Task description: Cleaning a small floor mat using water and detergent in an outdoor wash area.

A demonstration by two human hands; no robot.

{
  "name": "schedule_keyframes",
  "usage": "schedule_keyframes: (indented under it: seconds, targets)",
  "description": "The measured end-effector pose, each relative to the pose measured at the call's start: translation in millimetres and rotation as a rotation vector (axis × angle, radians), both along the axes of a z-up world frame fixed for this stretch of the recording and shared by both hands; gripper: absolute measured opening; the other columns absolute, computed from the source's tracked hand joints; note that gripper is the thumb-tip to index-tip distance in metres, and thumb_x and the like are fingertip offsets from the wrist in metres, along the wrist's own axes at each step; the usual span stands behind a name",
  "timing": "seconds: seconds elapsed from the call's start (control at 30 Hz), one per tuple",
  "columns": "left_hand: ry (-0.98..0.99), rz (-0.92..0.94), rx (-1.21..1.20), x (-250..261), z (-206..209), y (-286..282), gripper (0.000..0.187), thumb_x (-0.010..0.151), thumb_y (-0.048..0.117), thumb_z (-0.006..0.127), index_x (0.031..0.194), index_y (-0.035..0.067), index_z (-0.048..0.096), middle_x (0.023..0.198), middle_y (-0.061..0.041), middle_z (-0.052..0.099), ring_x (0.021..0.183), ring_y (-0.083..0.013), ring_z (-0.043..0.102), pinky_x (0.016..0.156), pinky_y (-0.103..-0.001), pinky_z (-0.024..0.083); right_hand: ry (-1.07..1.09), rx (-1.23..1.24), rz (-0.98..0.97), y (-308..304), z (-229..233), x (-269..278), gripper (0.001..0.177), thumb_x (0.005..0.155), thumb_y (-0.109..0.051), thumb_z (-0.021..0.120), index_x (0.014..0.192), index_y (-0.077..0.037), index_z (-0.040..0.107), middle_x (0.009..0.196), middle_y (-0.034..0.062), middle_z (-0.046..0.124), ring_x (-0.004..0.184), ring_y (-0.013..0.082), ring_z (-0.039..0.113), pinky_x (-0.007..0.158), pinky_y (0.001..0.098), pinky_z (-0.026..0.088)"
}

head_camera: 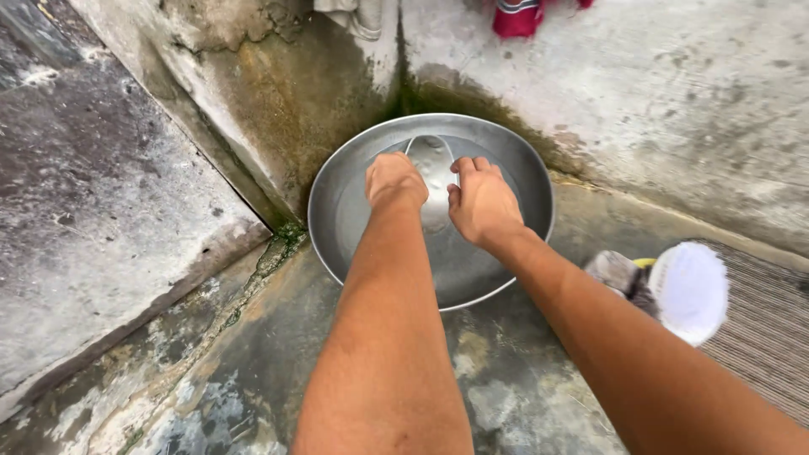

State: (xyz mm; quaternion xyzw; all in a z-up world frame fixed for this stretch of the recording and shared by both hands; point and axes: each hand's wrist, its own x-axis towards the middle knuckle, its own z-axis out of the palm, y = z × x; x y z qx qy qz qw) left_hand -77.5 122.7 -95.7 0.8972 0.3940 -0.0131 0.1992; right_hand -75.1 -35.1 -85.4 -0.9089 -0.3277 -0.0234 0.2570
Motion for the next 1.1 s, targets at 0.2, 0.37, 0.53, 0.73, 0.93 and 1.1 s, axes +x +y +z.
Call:
schedule_keyframes:
  seconds: [0.2,0.37,0.53,0.73,0.93,1.1]
  targets:
    - [0.138,-0.061,0.051,19.4,16.7,-32.1,0.035,0.092,0.017,0.073,0.123,0.002,0.072,0.12,-0.021,0.076,0.108,-0.0294,0.078,0.081,-0.037,0.07,-0.03,-0.112,-0.023,-66.2,20.6,12.1,0.038,0.095,-0.017,0.059,0.13,-0.003,0.057,0.129,0.0215,0.059,0.121,0.0392,0.055,0.103,0.0499,0.047]
    - [-0.022,-0.095,0.041,27.4,22.2,-46.4,0.031,0.091,0.016,0.071,0.12,0.007,0.075,0.124,-0.017,0.073,0.115,-0.0308,0.071,0.092,-0.039,0.063,-0.03,-0.199,-0.03,-112.7,36.9,24.7,0.038,0.096,-0.02,0.06,0.131,-0.004,0.057,0.13,0.0217,0.059,0.124,0.0394,0.055,0.105,0.0496,0.047]
    - [-0.051,-0.11,0.063,48.2,38.5,-51.5,0.031,0.09,0.015,0.072,0.12,0.008,0.074,0.129,-0.017,0.068,0.12,-0.0348,0.066,0.096,-0.042,0.059,-0.047,-0.204,-0.032,-149.4,44.5,29.0,0.04,0.093,-0.022,0.063,0.13,-0.007,0.058,0.132,0.0214,0.059,0.124,0.0409,0.055,0.104,0.0505,0.046]
    - [-0.024,0.001,-0.007,46.8,13.8,-34.5,0.034,0.089,0.011,0.069,0.121,0.001,0.07,0.125,-0.024,0.073,0.113,-0.0365,0.072,0.087,-0.045,0.066,-0.061,-0.156,-0.012,-183.1,28.9,39.5,0.04,0.095,-0.025,0.063,0.129,-0.005,0.06,0.127,0.0239,0.064,0.122,0.0427,0.057,0.105,0.0508,0.047]
    - [-0.086,-0.083,0.174,12.9,-9.8,-2.5,0.042,0.089,0.012,0.07,0.13,0.0,0.067,0.132,-0.024,0.068,0.123,-0.0365,0.067,0.102,-0.042,0.058,-0.079,-0.195,-0.044,-162.7,15.1,54.8,0.035,0.093,-0.024,0.061,0.123,-0.007,0.064,0.125,0.022,0.067,0.121,0.041,0.059,0.105,0.0493,0.049]
    - [-0.146,0.065,0.199,-59.5,-26.3,-22.5,0.078,0.099,-0.005,0.053,0.162,0.011,0.009,0.15,-0.041,0.032,0.11,-0.0448,0.066,0.089,-0.048,0.059,-0.028,-0.192,-0.04,-130.4,0.6,40.6,0.027,0.095,-0.022,0.057,0.116,-0.009,0.067,0.116,0.0179,0.071,0.116,0.04,0.061,0.104,0.0496,0.05]
